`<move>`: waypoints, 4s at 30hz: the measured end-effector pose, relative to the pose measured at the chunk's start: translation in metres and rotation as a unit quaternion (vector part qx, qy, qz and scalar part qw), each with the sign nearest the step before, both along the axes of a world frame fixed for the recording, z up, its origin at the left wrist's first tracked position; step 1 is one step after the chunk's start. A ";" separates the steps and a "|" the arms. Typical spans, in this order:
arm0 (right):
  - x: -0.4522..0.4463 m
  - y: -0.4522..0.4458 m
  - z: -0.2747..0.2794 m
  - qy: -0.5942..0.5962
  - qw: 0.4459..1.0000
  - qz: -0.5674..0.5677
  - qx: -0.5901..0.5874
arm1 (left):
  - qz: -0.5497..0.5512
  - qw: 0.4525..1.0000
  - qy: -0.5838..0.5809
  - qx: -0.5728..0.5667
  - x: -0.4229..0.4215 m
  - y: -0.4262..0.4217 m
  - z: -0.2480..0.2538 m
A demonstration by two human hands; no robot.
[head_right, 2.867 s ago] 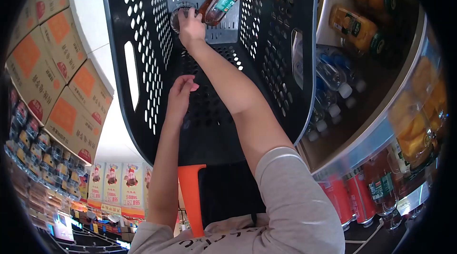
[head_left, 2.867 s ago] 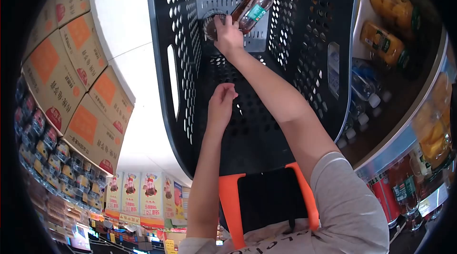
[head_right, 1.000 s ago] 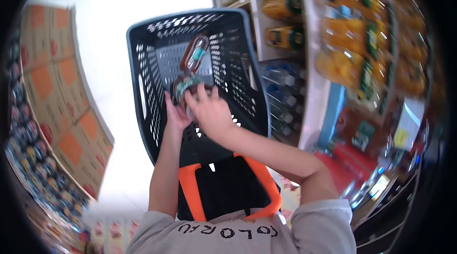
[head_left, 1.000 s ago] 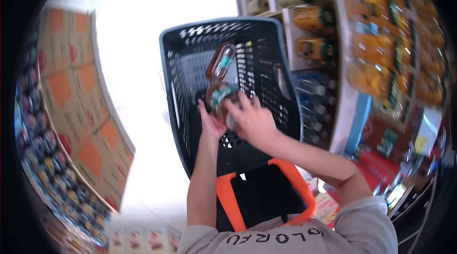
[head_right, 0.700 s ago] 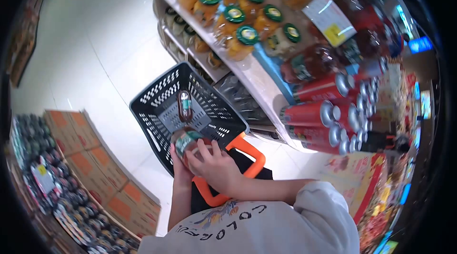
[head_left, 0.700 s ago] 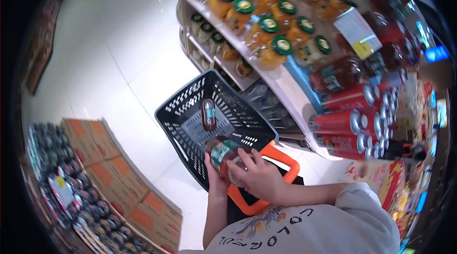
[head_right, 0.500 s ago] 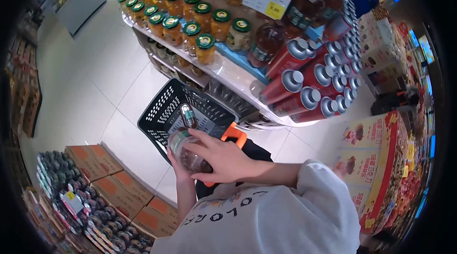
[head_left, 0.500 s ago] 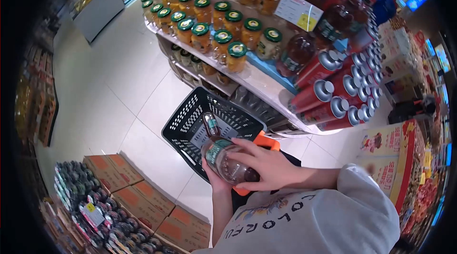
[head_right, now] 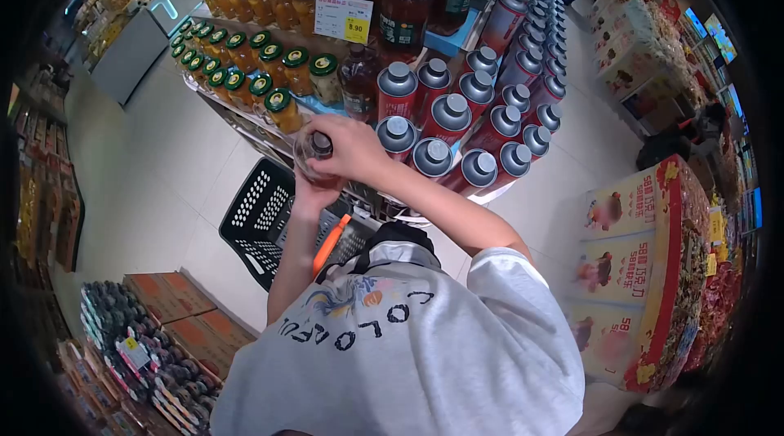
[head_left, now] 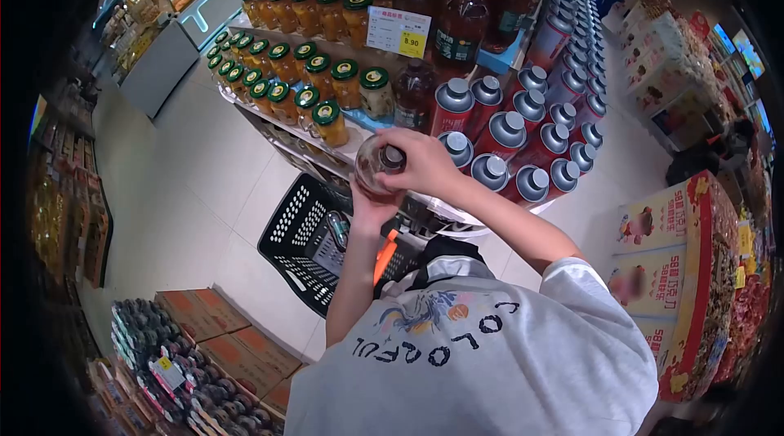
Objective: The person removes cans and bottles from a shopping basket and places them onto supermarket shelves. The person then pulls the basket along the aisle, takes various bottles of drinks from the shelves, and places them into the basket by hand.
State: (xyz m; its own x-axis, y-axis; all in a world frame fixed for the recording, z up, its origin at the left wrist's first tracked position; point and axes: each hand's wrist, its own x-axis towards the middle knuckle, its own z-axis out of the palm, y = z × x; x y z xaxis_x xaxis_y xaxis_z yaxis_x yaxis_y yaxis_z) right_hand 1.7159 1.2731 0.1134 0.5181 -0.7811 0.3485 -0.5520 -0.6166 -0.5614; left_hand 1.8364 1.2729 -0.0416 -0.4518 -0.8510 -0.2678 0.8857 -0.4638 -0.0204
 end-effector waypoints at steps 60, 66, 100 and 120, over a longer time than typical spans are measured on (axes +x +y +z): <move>0.074 0.050 -0.206 0.236 0.891 0.176 0.347 | -0.027 0.464 -0.884 0.041 0.100 0.235 -0.083; 0.095 0.031 -0.226 0.157 0.894 0.130 0.400 | -0.093 0.447 -0.889 0.010 0.130 0.207 -0.077; 0.278 -0.124 -0.300 0.508 0.625 0.197 0.559 | -0.305 0.769 -0.527 0.192 0.289 0.085 -0.183; 0.223 -0.100 -0.368 0.555 0.698 0.251 0.377 | -0.021 0.682 -0.714 0.155 0.294 0.064 -0.264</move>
